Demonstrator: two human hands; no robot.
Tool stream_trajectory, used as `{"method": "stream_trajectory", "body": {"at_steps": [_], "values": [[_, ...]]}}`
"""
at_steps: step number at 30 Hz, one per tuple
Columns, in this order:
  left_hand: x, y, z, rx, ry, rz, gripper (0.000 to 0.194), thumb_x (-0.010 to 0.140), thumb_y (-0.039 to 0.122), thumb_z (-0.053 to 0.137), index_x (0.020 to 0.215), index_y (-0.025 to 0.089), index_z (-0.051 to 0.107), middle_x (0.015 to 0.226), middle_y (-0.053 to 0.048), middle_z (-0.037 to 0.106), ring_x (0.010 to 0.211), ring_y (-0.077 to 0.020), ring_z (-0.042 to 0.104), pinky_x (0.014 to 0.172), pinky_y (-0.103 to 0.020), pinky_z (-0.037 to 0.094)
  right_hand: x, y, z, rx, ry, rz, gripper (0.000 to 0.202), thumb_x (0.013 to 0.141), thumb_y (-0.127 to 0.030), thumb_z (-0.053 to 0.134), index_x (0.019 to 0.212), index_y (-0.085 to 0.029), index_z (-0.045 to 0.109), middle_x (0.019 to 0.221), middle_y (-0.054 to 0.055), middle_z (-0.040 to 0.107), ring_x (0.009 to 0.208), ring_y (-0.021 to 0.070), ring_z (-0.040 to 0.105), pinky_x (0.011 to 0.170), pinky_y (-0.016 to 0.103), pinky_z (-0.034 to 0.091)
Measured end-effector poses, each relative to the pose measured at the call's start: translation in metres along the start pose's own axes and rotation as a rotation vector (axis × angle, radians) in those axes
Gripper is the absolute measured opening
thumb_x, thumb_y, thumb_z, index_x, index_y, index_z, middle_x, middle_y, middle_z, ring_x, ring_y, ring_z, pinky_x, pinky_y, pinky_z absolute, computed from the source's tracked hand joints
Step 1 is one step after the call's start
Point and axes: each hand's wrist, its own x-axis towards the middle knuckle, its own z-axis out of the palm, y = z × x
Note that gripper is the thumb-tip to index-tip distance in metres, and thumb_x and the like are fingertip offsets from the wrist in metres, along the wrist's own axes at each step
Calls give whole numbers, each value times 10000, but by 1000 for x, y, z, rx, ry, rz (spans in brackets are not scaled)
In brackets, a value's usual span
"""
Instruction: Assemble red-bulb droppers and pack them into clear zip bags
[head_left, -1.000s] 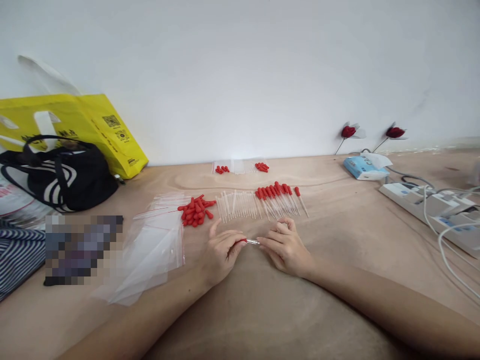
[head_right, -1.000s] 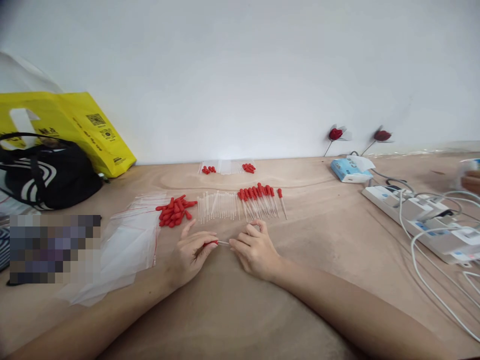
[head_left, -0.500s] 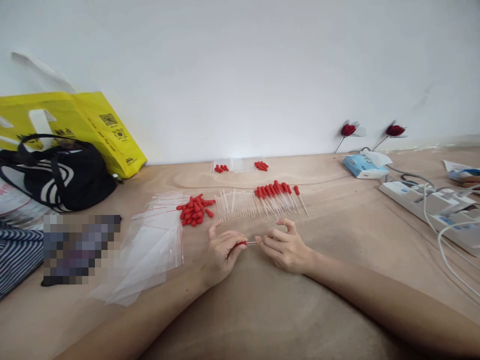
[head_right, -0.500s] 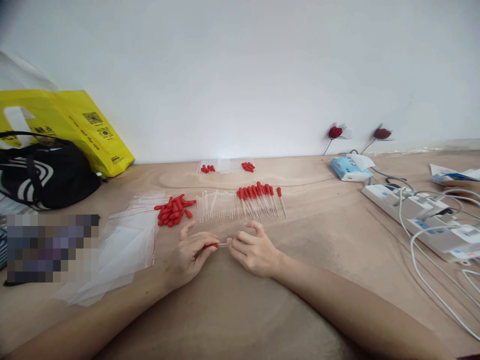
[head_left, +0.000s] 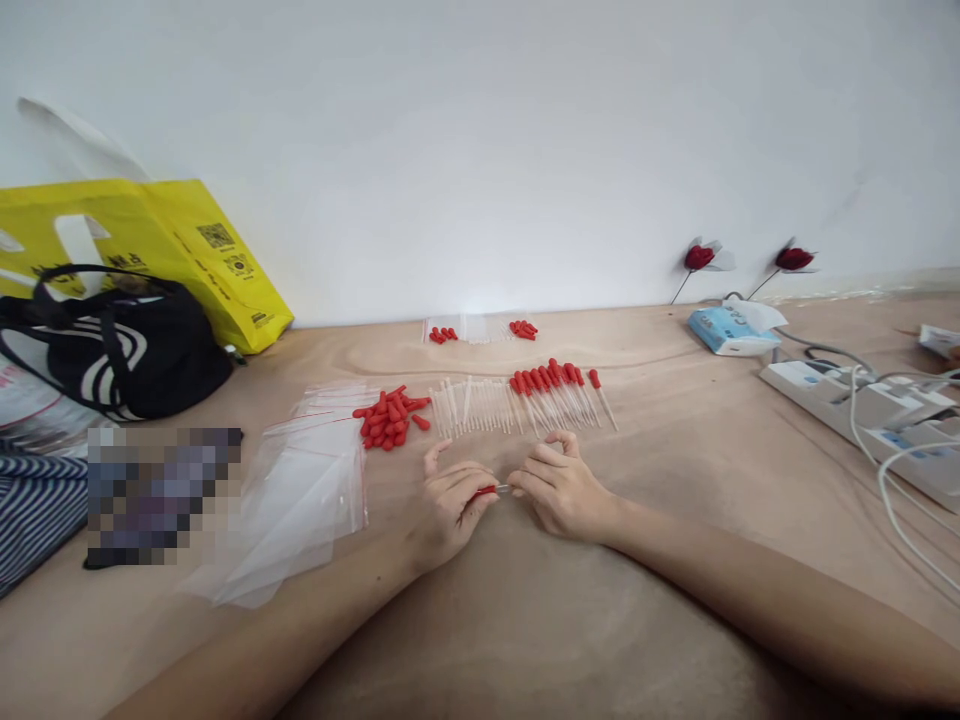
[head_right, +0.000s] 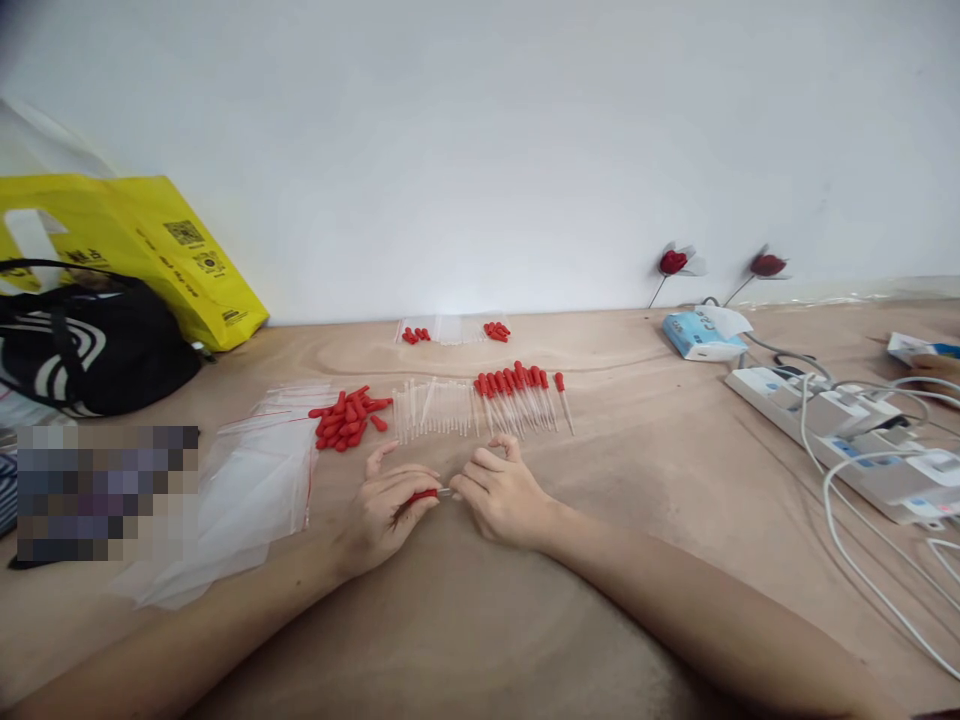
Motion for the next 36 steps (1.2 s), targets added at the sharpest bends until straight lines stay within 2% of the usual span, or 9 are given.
{"method": "stream_trajectory", "body": {"at_steps": [10, 13, 16, 19, 22, 25, 27, 29, 36], "values": [[0, -2, 0, -24, -80, -18, 165, 860, 162, 395, 830, 195, 553, 780, 9, 675, 805, -137, 615, 1008, -428, 97, 0, 3, 2, 86, -65, 40, 201, 839, -186, 389, 770, -155, 575, 654, 17, 569, 696, 134, 421, 794, 352, 217], [2, -3, -1, -11, -113, -40, 181, 865, 156, 383, 873, 209, 556, 824, 13, 674, 852, -143, 603, 992, -427, 115, 2, 2, 0, 46, -83, 39, 198, 835, -206, 406, 770, -164, 588, 656, 17, 567, 707, 138, 423, 782, 354, 208], [4, -5, -3, 68, -77, -64, 174, 852, 212, 428, 988, 221, 534, 937, -9, 658, 974, -180, 557, 981, -442, 130, 7, 4, -5, -51, -100, 76, 178, 819, -226, 440, 761, -182, 602, 688, 20, 578, 715, 144, 424, 704, 330, 206], [4, -11, -5, 193, 28, -151, 308, 802, 314, 507, 1089, 203, 484, 1076, -67, 595, 1047, -231, 497, 960, -451, 193, 13, 18, -11, -150, -100, 230, 183, 807, -231, 451, 733, -186, 613, 695, 25, 593, 711, 145, 435, 660, 315, 194], [4, -17, -5, 273, 108, -279, 341, 785, 316, 513, 1097, 188, 465, 1104, -89, 555, 1046, -246, 473, 915, -433, 277, 17, 45, -15, -227, -56, 537, 238, 817, -263, 423, 715, -187, 624, 729, 35, 622, 745, 157, 472, 689, 313, 203], [4, -20, -5, 291, 67, -311, 314, 778, 289, 512, 1077, 199, 475, 1095, -80, 542, 1037, -246, 466, 905, -438, 288, 15, 75, -16, -281, -53, 859, 255, 812, -278, 401, 766, -191, 637, 781, 52, 645, 797, 183, 512, 713, 315, 224], [4, -20, -4, 293, 22, -300, 275, 776, 281, 513, 1043, 215, 497, 1095, -71, 537, 1035, -245, 465, 918, -455, 265, 11, 91, -15, -305, -81, 1011, 255, 801, -280, 398, 822, -193, 636, 807, 65, 651, 815, 200, 532, 729, 325, 237], [4, -20, -3, 296, 8, -295, 246, 775, 281, 515, 1014, 224, 514, 1098, -69, 532, 1034, -246, 464, 920, -465, 251, 7, 99, -13, -308, -109, 1086, 258, 794, -286, 400, 872, -194, 628, 819, 74, 654, 825, 211, 545, 751, 339, 247], [1, -22, -2, 326, 19, -302, 212, 766, 280, 537, 970, 223, 548, 1088, -68, 531, 1019, -251, 463, 901, -469, 239, 10, 97, -4, -287, -200, 1138, 249, 782, -310, 413, 878, -185, 606, 769, 80, 647, 808, 223, 564, 792, 378, 263]]}}
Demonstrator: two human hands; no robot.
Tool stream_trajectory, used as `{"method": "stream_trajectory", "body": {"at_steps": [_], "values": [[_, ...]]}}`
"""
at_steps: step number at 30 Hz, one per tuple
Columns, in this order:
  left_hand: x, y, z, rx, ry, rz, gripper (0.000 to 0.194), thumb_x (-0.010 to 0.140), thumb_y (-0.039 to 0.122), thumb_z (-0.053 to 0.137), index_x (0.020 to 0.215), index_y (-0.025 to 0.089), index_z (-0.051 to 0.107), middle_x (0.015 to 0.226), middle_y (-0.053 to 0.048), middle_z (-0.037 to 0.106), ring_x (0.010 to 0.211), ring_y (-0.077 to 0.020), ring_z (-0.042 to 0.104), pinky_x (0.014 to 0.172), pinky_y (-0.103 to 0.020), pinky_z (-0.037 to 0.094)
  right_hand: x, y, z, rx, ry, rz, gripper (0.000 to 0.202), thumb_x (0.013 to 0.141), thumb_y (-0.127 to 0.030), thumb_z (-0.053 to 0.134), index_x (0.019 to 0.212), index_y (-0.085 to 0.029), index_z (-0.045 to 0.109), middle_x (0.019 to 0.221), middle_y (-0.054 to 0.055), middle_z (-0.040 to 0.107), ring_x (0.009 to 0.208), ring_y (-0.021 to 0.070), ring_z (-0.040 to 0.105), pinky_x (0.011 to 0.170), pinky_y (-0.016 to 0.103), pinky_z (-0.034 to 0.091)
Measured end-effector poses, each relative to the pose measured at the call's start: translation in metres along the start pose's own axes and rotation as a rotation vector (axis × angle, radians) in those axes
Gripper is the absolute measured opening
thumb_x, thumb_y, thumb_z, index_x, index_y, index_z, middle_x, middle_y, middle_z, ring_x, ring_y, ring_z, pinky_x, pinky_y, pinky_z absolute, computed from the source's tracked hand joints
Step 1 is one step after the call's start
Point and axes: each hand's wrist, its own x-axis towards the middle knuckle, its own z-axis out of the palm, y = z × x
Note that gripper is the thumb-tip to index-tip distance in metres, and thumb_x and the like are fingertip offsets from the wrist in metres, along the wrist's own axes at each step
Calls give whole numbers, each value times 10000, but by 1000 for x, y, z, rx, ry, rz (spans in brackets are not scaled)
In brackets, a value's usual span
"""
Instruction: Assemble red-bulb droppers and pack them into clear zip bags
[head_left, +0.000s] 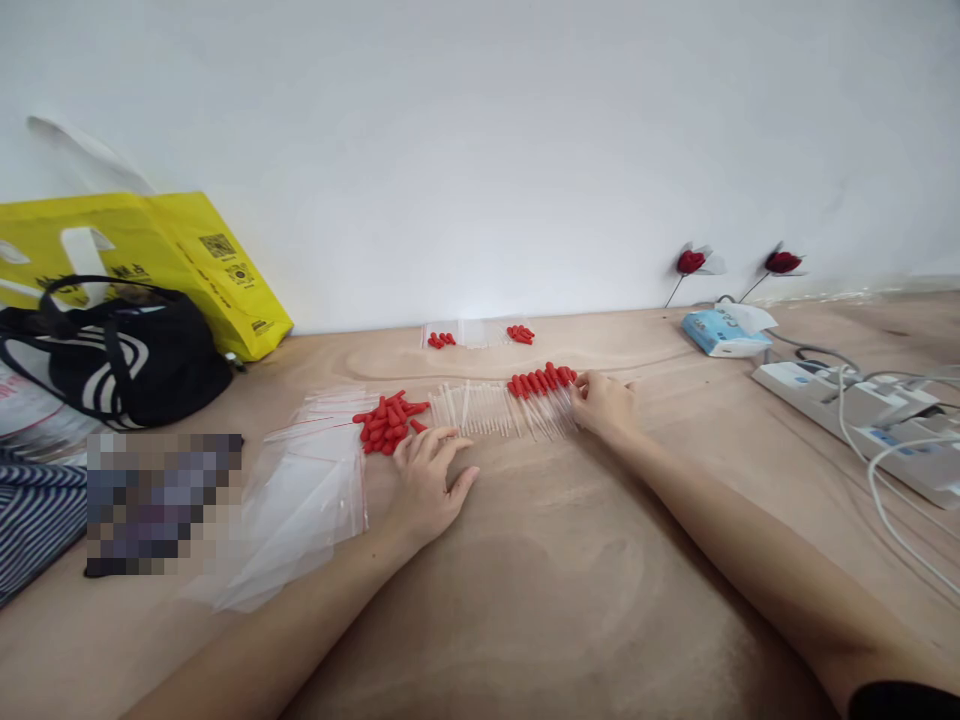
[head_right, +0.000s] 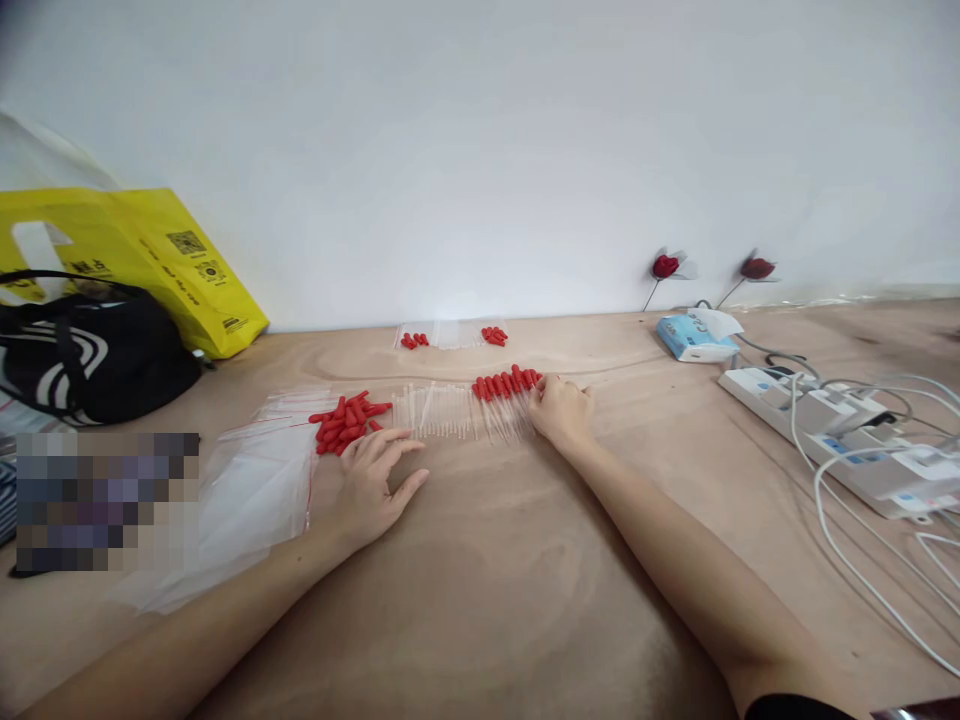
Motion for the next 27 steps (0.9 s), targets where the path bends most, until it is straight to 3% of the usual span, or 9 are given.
{"method": "stream_trajectory", "body": {"at_steps": [6, 10, 14, 21, 27], "values": [[6, -8, -5, 87, 17, -65, 175, 753, 277, 555, 917, 218, 580, 988, -58, 572, 941, -241, 493, 824, -437, 275, 2, -4, 1, 10, 22, -16, 243, 773, -321, 422, 840, -179, 607, 778, 74, 644, 792, 220, 561, 782, 382, 257], [18, -25, -9, 196, 48, -96, 132, 796, 226, 495, 868, 216, 605, 923, -52, 600, 899, -240, 504, 778, -429, 268, -7, -20, 1, 67, 76, -182, 234, 777, -331, 427, 786, -195, 617, 795, 54, 645, 821, 210, 536, 785, 369, 243], [23, -39, -16, 299, 9, -56, 280, 768, 56, 422, 867, 226, 622, 913, -51, 611, 883, -233, 506, 779, -441, 241, -21, -48, 1, 66, 40, -342, 245, 793, -331, 415, 740, -214, 624, 806, 54, 641, 821, 208, 515, 784, 374, 235], [24, -47, -26, 344, -95, 6, 314, 729, 14, 414, 822, 230, 622, 869, -50, 604, 867, -223, 498, 786, -433, 234, -20, -85, 2, -164, -124, -312, 212, 749, -176, 435, 827, -150, 631, 870, 144, 629, 854, 251, 507, 761, 402, 248], [25, -50, -17, 440, -58, 5, 257, 782, 88, 430, 895, 214, 623, 859, -81, 598, 858, -248, 496, 795, -458, 235, -13, -96, 9, -234, -193, -283, 224, 685, -119, 481, 828, -109, 654, 851, 161, 640, 888, 273, 519, 800, 430, 227]]}}
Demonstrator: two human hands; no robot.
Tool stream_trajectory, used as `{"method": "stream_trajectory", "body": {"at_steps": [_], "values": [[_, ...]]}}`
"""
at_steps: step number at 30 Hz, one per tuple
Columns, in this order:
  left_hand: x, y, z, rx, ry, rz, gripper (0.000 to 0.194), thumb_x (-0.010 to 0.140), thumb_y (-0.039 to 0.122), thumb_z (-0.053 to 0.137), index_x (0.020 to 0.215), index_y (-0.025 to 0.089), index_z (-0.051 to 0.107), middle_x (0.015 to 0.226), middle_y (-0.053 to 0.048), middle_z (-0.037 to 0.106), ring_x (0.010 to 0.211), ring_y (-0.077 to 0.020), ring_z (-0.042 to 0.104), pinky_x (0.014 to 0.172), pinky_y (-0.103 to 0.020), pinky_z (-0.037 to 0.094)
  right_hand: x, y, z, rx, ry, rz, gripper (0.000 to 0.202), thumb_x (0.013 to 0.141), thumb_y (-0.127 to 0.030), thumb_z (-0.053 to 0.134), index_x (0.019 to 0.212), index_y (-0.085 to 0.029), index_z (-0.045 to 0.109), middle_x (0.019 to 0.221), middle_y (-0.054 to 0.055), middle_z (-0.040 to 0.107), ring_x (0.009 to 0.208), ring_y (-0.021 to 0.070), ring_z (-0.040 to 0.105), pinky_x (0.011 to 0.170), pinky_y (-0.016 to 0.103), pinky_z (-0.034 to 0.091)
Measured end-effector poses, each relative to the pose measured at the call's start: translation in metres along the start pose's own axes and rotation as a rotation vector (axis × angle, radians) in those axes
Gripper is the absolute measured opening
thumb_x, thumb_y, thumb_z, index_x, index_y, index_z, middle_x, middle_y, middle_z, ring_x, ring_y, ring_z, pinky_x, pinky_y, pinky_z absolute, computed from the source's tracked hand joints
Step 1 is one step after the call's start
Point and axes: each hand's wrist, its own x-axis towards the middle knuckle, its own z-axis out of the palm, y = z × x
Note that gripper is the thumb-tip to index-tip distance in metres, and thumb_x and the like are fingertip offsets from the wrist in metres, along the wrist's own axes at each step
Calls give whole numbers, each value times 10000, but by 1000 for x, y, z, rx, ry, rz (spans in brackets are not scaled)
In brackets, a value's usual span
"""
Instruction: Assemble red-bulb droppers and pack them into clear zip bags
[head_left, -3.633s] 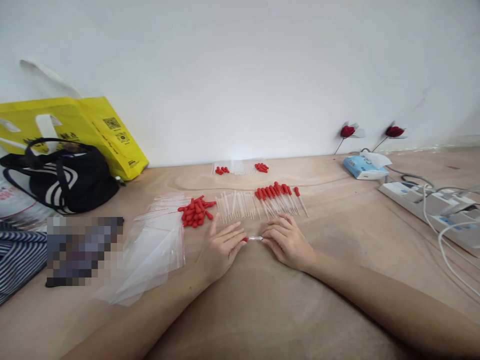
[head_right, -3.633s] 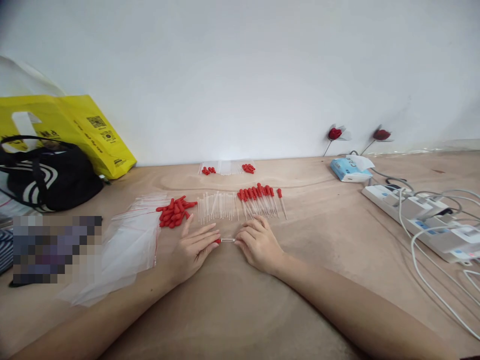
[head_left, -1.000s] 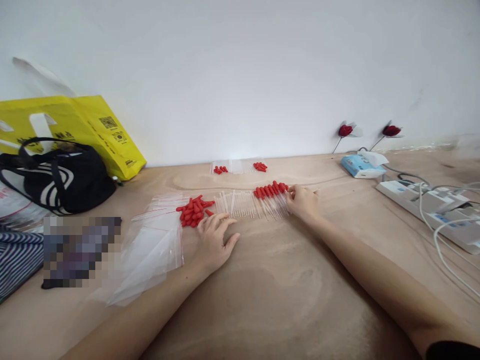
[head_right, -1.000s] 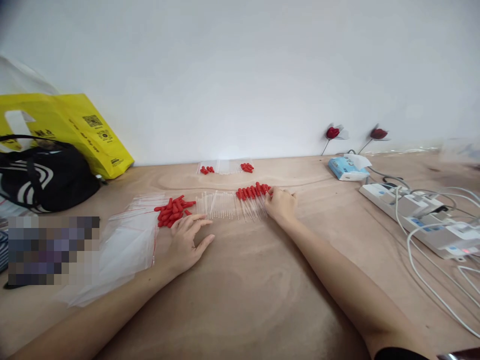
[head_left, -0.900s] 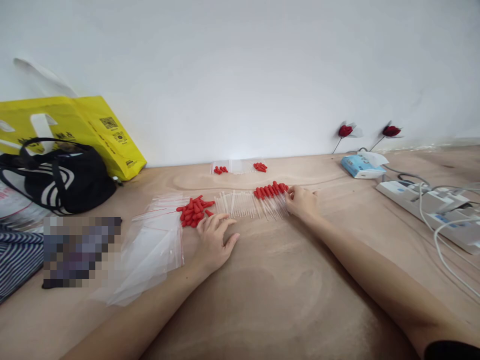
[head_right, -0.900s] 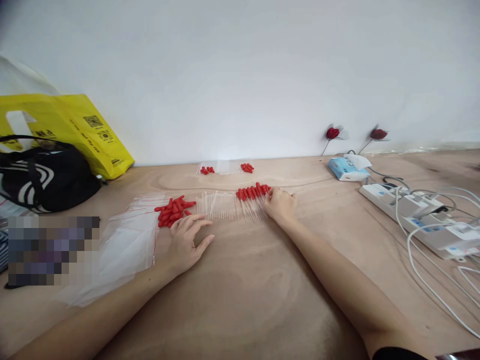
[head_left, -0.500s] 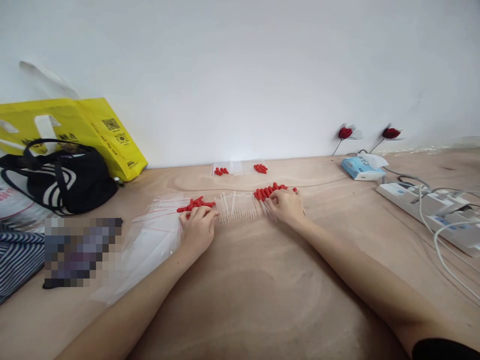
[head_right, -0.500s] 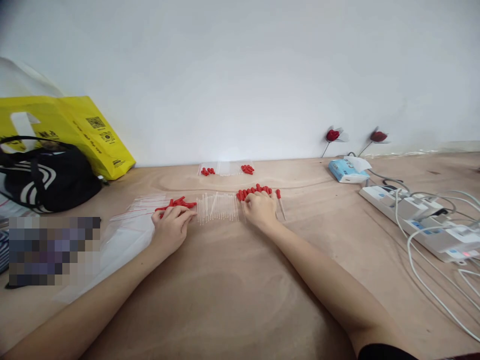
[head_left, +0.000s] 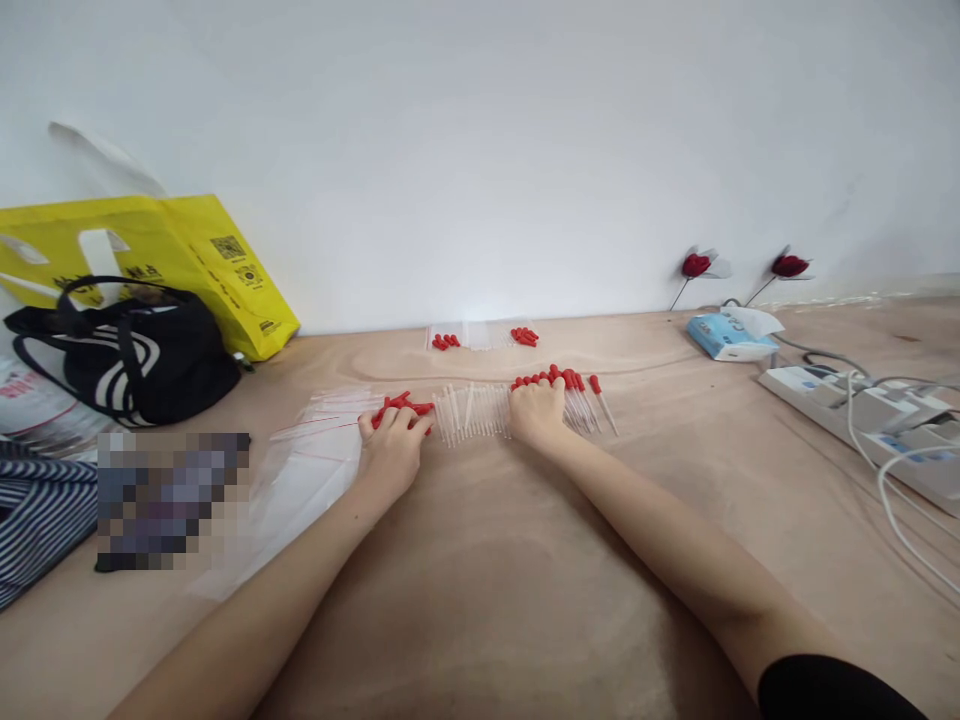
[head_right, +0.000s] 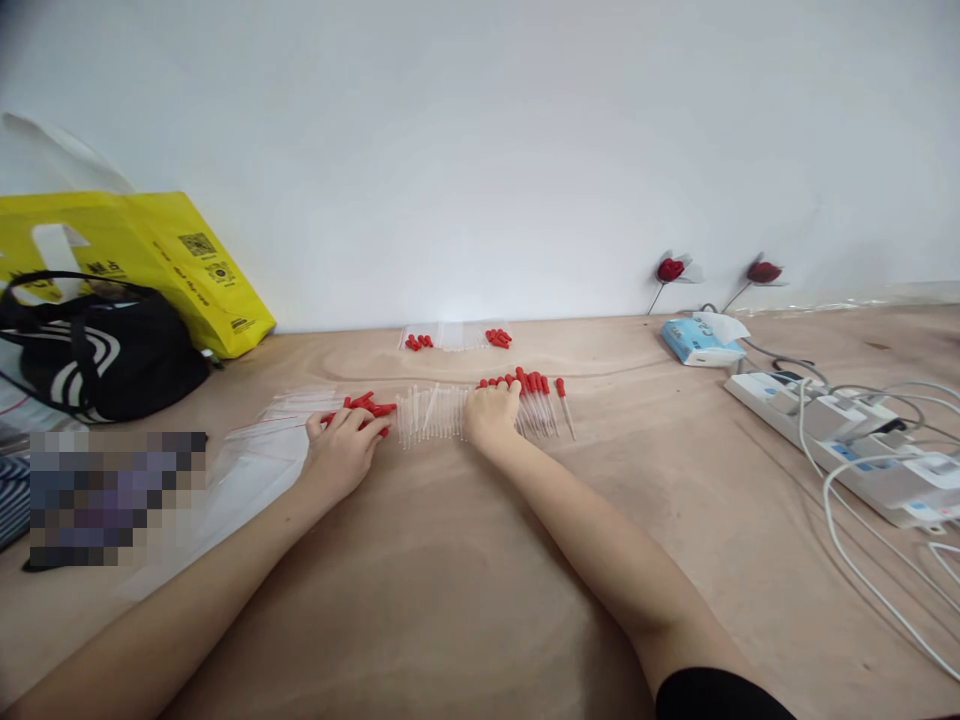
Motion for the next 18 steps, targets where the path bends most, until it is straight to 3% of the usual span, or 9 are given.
{"method": "stream_trajectory", "body": {"at_steps": [6, 10, 14, 18], "values": [[-1, 3, -3, -29, 92, 46, 233, 829, 136, 397, 878, 217, 610, 847, -73, 609, 858, -240, 512, 826, -451, 231, -9, 3, -6, 5, 75, -24, 216, 706, -123, 469, 817, -85, 651, 828, 179, 642, 846, 277, 534, 758, 413, 254], [-5, 17, -11, -230, 130, 70, 208, 852, 178, 382, 931, 213, 571, 876, -56, 624, 852, -214, 524, 829, -416, 254, -29, 18, -10, 20, 172, -197, 223, 761, -178, 436, 819, -69, 622, 821, 185, 626, 807, 267, 523, 697, 372, 288], [-10, 31, -13, -448, -14, 310, 270, 837, 105, 337, 943, 227, 553, 919, -26, 633, 879, -177, 528, 831, -373, 272, -55, 39, -5, 26, 222, -499, 171, 786, -200, 442, 789, -113, 590, 803, 128, 607, 801, 231, 494, 690, 334, 301], [-12, 33, -15, -532, -124, 519, 303, 824, 77, 317, 925, 222, 563, 938, -26, 623, 881, -158, 525, 870, -352, 287, -75, 57, 4, 46, 227, -604, 148, 799, -200, 459, 713, -144, 565, 744, 78, 586, 748, 199, 472, 669, 316, 302]]}}
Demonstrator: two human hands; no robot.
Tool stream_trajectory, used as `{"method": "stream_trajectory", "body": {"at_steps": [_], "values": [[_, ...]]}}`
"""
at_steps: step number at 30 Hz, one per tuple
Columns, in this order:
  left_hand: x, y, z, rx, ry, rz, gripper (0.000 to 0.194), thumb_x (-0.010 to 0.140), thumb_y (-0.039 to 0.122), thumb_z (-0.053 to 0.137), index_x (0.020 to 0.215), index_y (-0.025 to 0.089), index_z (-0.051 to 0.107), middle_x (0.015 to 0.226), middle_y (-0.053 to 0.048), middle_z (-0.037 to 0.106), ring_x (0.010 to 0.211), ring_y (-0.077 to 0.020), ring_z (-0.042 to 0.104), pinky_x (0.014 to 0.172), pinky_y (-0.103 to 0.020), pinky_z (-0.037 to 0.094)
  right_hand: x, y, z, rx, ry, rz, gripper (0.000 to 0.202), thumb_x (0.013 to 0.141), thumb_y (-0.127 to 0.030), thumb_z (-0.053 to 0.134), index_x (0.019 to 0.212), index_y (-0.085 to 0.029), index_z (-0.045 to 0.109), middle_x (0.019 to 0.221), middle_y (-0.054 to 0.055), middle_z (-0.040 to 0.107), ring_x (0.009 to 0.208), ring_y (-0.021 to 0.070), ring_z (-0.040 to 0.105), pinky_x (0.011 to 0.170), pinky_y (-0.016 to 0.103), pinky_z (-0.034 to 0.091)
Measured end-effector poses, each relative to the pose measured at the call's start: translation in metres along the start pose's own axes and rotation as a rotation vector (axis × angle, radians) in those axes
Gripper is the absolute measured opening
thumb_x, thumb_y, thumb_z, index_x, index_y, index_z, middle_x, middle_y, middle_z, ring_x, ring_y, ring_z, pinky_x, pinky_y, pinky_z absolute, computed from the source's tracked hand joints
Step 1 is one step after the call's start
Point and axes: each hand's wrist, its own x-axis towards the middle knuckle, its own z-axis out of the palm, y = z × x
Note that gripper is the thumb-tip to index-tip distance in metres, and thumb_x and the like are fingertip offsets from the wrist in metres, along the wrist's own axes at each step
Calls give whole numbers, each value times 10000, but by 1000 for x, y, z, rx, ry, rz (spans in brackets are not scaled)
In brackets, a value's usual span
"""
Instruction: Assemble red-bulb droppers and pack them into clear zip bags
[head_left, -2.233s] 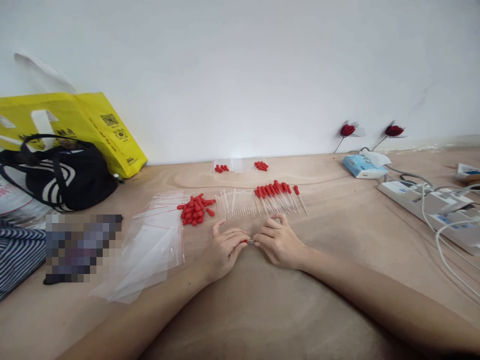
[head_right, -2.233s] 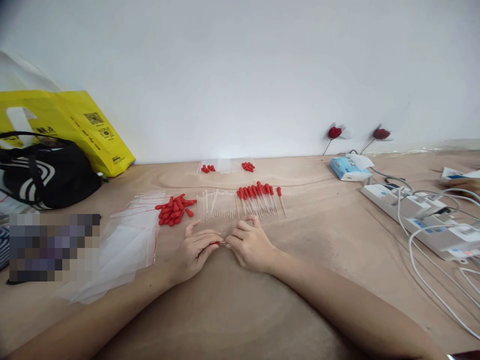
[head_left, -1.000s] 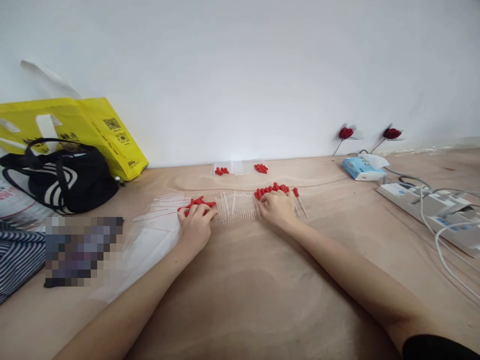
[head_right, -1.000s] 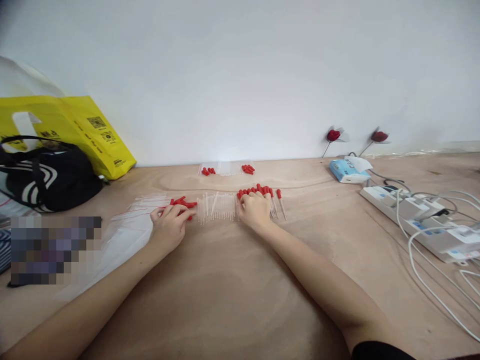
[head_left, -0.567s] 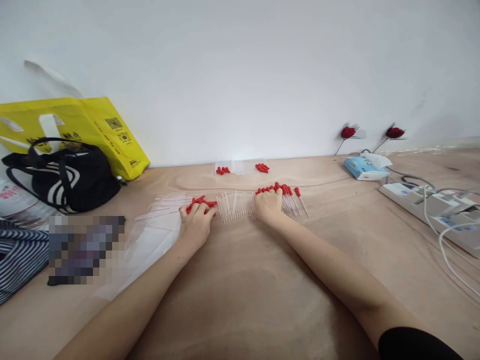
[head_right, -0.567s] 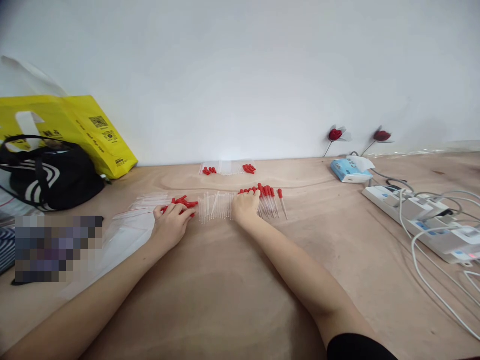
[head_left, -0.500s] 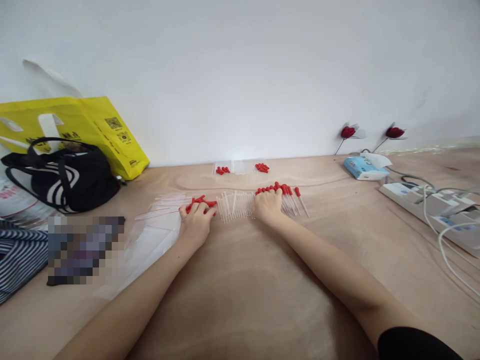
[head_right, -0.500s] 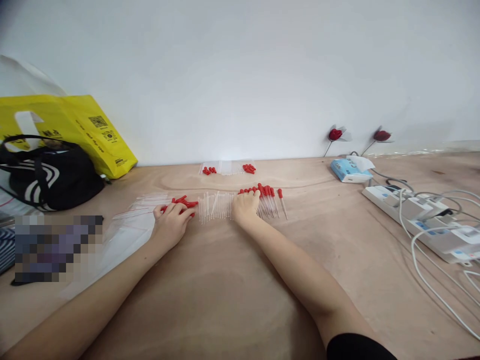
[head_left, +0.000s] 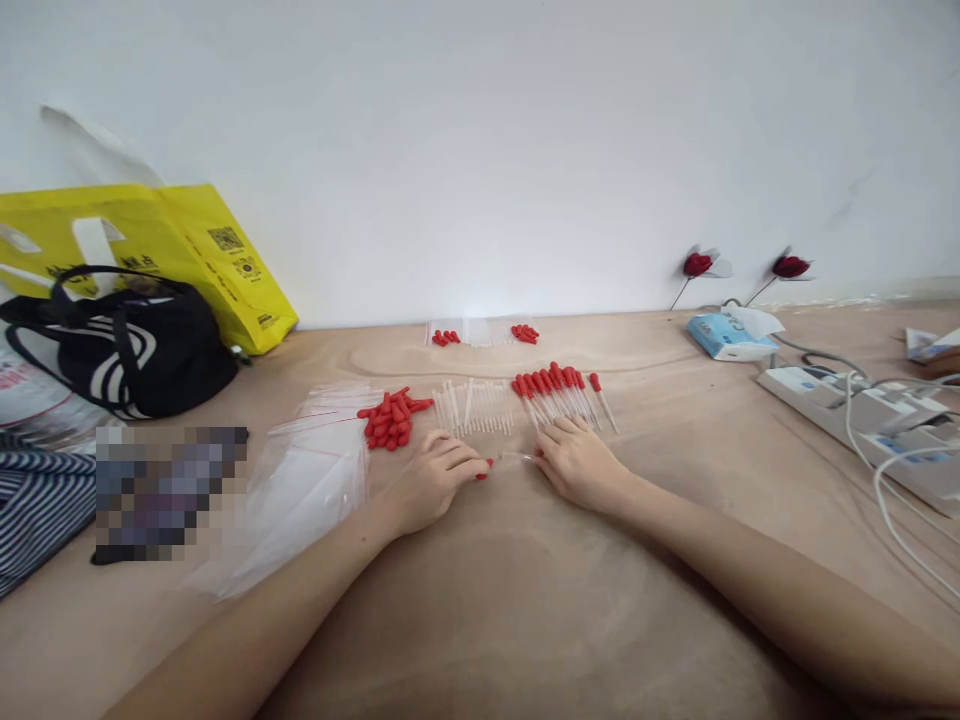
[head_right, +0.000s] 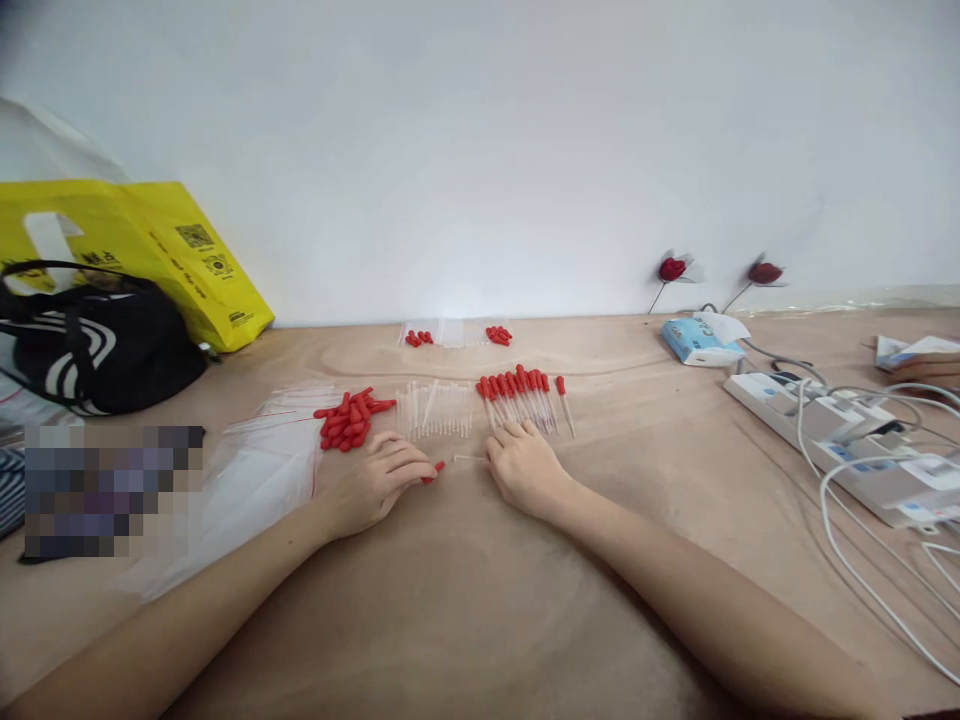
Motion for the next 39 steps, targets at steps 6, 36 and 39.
{"method": "stream_trajectory", "body": {"at_steps": [6, 36, 39], "values": [[-5, 4, -6, -81, -14, -31, 293, 759, 63, 351, 898, 220, 555, 957, -21, 602, 953, -163, 504, 966, -382, 241, -12, 4, 3, 185, 77, -15, 136, 804, -222, 477, 803, -153, 594, 797, 64, 570, 786, 183, 464, 693, 301, 333], [5, 26, 13, 21, 285, -234, 205, 878, 220, 379, 885, 214, 584, 857, -6, 687, 930, -185, 590, 1035, -494, 2, -12, -27, 12, 303, 374, 12, 131, 820, -182, 454, 829, -193, 584, 702, -8, 645, 809, 133, 537, 917, 388, 202], [4, 27, 13, -22, 293, -241, 190, 865, 207, 405, 900, 223, 590, 837, 7, 690, 903, -177, 598, 1026, -502, 23, -12, -29, 12, 343, 390, -27, 145, 821, -187, 451, 847, -185, 593, 689, 3, 640, 765, 135, 516, 867, 364, 252]]}}
